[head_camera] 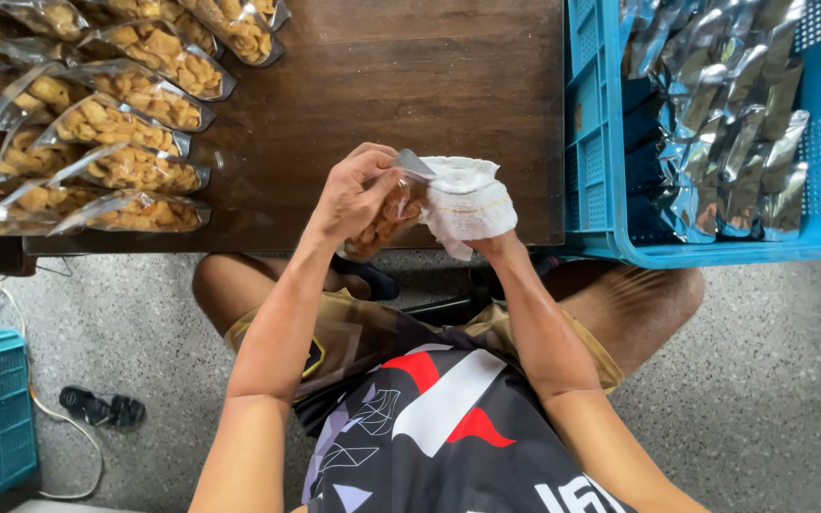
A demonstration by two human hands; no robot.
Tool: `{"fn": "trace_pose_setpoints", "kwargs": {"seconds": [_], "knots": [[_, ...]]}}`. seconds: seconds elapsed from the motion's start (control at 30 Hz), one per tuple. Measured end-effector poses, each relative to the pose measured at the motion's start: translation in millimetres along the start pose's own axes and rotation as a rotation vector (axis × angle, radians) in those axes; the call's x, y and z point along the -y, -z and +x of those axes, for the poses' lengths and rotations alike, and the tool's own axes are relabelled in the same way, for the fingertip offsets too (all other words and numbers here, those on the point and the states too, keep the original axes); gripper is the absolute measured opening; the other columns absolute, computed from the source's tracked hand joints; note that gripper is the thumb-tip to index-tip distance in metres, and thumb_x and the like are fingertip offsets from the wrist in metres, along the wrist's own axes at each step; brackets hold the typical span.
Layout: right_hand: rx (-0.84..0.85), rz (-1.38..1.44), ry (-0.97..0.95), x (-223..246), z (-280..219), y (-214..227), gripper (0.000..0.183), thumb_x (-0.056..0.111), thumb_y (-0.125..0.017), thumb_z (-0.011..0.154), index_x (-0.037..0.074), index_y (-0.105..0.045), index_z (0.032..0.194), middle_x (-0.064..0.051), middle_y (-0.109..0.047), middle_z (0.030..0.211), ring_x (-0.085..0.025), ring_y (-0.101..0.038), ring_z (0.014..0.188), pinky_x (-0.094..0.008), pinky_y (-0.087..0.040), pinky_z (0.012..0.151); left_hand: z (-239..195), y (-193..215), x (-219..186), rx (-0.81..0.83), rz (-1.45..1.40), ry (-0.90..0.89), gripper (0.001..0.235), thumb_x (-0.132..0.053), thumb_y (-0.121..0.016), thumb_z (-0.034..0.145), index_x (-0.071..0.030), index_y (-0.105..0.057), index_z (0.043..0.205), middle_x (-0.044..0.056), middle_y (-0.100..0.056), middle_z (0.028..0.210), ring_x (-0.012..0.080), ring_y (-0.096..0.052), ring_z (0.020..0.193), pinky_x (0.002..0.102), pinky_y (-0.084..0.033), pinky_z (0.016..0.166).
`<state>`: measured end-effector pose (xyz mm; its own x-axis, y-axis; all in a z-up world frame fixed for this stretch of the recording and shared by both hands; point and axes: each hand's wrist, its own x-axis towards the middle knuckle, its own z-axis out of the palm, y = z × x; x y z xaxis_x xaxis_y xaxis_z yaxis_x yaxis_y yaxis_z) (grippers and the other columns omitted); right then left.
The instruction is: The person sits on the floor and wipes the exterior of sealed snack packs with a white cloth. They handle the packs one at a time, wiping each surface and then placing them into a blue crate.
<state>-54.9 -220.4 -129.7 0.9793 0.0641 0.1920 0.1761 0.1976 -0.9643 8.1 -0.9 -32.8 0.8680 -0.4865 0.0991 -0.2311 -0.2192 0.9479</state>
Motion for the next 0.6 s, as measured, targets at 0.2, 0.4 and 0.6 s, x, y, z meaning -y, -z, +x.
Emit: {"fn": "trace_pose_setpoints", "kwargs": {"seconds": [0.2, 0.4, 0.6], "knots": [[-0.008, -0.014, -0.090, 2, 0, -12, 0.046, 0.008, -0.075, 0.093, 0.002, -0.060, 0.136, -0.011, -0.066, 0.129, -0.023, -0.064, 0.115, -0.037, -0.054, 0.098, 6, -13, -3, -0.162, 0.170, -0.175, 0.014, 0.003, -0.071, 0.096, -0.002, -0.076, 0.108, 0.007, -0.074, 0.115, 0.0174, -0.074, 0.100, 0.028, -0.060, 0.086], [0.006, -0.463, 0.193, 13, -10, -6, 0.054, 0.005, -0.078, 0.090, 0.003, -0.057, 0.139, -0.012, -0.062, 0.133, -0.022, -0.060, 0.120, -0.037, -0.052, 0.102, -4, -10, -3, -0.322, -0.074, 0.043, 0.017, -0.004, -0.069, 0.098, -0.002, -0.067, 0.115, 0.010, -0.070, 0.121, 0.0198, -0.072, 0.107, 0.029, -0.059, 0.092], [-0.040, -0.130, -0.001, 30, -10, -17, 0.050, 0.008, -0.075, 0.096, 0.004, -0.056, 0.142, -0.009, -0.062, 0.135, -0.019, -0.061, 0.120, -0.035, -0.054, 0.102, -5, -28, -18, -0.398, 0.245, -0.141, 0.018, -0.014, -0.077, 0.094, 0.001, -0.067, 0.091, 0.021, -0.058, 0.139, 0.0277, -0.065, 0.119, 0.034, -0.057, 0.093]]}}
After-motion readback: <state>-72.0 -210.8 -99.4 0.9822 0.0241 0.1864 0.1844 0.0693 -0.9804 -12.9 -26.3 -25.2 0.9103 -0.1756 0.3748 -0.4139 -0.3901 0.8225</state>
